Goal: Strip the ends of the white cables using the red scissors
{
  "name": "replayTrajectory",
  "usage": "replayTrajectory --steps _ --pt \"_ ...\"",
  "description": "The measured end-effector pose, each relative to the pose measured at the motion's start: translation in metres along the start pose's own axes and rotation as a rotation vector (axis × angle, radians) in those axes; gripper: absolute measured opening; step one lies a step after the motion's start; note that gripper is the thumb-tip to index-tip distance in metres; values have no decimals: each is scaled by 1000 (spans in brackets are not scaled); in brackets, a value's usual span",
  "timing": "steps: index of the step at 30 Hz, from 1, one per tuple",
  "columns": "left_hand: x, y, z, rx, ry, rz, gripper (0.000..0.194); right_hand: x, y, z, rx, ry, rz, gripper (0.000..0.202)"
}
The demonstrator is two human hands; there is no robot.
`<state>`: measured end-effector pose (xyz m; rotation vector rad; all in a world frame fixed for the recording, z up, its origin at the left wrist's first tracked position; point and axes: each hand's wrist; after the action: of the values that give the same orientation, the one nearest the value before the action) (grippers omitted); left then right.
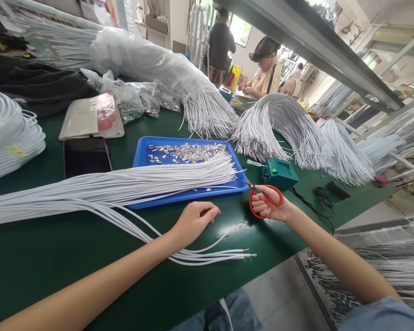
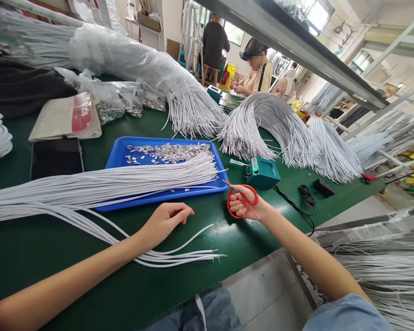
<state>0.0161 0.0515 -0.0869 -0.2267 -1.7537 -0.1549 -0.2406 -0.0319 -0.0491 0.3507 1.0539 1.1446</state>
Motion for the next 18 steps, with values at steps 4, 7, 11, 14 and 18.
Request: replayTrajectory --steps 4,7,11,14,18 --pt "-1 0 0 -9 -2 -2 33 6 -2 4 36 -35 -29 41" --pt "-1 0 0 -7 -3 1 32 9 -1 6 55 -22 -10 41" --pt "0 0 0 -9 5 -5 33 16 5 13 -80 91 -50 43" --pt "-1 0 0 -9 4 -4 34 28 11 24 -227 166 -68 45" --pt "-6 1 0 -4 4 2 32 44 23 42 -341 262 -122 44"
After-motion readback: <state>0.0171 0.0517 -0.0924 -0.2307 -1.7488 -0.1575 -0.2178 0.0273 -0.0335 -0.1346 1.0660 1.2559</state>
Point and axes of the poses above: each hand's wrist, its own y-axis away from the middle knuckle, its own z-axis out of the palm, x = y × z, and after that the axes turned 4 degrees about y, right-handed
